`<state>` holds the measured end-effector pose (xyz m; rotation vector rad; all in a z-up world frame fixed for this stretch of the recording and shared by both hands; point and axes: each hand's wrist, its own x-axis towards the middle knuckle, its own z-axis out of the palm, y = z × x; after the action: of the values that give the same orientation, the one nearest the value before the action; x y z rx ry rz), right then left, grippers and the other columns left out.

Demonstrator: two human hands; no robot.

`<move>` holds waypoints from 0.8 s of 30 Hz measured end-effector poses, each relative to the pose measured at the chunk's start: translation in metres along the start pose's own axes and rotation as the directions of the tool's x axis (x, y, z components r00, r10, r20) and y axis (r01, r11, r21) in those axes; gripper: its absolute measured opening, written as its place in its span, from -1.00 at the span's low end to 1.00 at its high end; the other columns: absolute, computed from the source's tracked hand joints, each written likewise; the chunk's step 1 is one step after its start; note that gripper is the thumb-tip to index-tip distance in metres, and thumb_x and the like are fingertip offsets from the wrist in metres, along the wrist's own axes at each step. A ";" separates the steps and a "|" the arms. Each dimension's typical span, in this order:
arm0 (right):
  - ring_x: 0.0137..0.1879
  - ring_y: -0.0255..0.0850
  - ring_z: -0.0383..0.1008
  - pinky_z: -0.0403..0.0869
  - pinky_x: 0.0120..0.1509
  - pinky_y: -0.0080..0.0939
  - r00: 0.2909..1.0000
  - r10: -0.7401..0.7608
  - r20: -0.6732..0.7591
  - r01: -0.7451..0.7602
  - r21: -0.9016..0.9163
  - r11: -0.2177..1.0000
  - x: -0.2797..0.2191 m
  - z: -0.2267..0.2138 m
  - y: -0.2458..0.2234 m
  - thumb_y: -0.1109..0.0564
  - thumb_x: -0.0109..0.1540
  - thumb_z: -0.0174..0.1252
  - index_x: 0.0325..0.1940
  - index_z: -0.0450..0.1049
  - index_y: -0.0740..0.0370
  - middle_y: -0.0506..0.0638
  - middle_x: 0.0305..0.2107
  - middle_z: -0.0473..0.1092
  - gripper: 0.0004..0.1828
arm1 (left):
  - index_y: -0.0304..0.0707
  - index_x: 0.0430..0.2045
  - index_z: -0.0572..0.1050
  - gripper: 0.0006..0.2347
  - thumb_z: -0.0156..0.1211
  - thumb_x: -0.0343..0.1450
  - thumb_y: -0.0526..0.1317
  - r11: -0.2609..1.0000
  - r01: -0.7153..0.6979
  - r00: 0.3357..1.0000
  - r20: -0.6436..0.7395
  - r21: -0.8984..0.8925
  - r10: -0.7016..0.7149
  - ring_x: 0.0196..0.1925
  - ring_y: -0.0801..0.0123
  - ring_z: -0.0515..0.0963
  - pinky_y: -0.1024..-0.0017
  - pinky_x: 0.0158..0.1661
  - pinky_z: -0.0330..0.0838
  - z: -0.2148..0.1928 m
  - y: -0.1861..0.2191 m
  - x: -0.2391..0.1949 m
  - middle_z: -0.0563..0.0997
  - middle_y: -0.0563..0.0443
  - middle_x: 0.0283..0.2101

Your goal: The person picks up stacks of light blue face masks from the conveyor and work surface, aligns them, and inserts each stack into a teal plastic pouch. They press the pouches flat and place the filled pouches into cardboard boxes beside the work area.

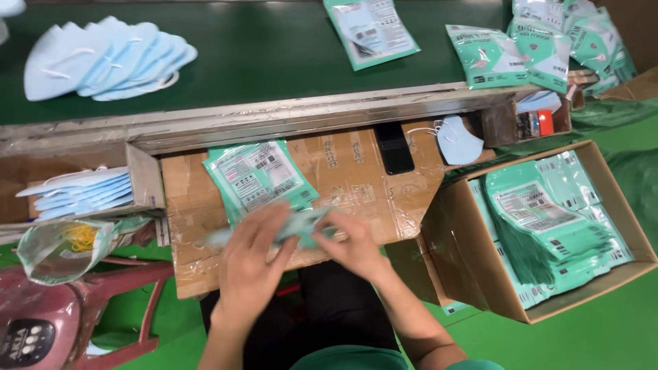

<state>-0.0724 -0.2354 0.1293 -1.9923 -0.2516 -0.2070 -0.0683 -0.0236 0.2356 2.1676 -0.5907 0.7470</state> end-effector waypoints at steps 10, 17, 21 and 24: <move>0.01 -0.30 0.46 0.44 0.15 -0.33 0.957 0.056 -0.284 0.096 0.492 0.865 0.009 0.012 0.019 0.37 0.26 0.20 0.01 0.46 0.37 -0.01 -0.12 0.42 -0.78 | -0.43 -0.21 0.62 -0.86 0.34 0.39 -0.46 0.815 0.465 0.822 -0.174 -0.346 -0.543 -0.60 0.52 0.27 0.50 -0.52 0.11 0.037 -0.044 -0.078 0.47 0.03 -0.56; -0.15 -0.34 0.46 0.46 -0.01 -0.32 0.957 0.274 -0.096 -0.064 0.850 0.522 0.008 0.016 0.037 0.25 0.32 0.22 -0.14 0.44 0.31 0.00 -0.25 0.48 -0.90 | -0.40 -0.33 0.59 -0.92 0.27 0.37 -0.39 0.853 0.432 0.873 -0.103 -0.292 -0.477 -0.65 0.62 0.29 0.54 -0.54 0.14 0.045 -0.051 -0.087 0.46 0.11 -0.60; -0.12 -0.40 0.41 0.43 0.02 -0.35 0.947 0.300 -0.113 -0.092 0.801 0.592 0.004 0.023 0.026 0.21 0.31 0.20 -0.15 0.44 0.29 -0.08 -0.27 0.42 -0.89 | -0.44 -0.36 0.60 -0.90 0.30 0.30 -0.42 0.828 0.492 0.854 -0.034 -0.267 -0.519 -0.65 0.46 0.34 0.47 -0.57 0.18 0.046 -0.034 -0.072 0.62 -0.04 -0.44; -0.11 -0.43 0.35 0.37 0.01 -0.37 0.980 0.191 -0.061 -0.108 0.643 0.758 0.003 0.025 0.014 0.24 0.27 0.23 -0.16 0.42 0.26 -0.14 -0.23 0.37 -0.88 | -0.44 -0.28 0.57 -0.93 0.20 0.43 -0.45 0.878 0.330 0.925 -0.066 -0.347 -0.374 -0.27 0.35 0.63 0.45 -0.16 0.48 0.043 -0.033 -0.069 0.64 -0.07 -0.27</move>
<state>-0.0651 -0.2188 0.1072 -1.2997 -0.0619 -0.1166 -0.0846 -0.0252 0.1494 1.8262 -0.2174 0.5411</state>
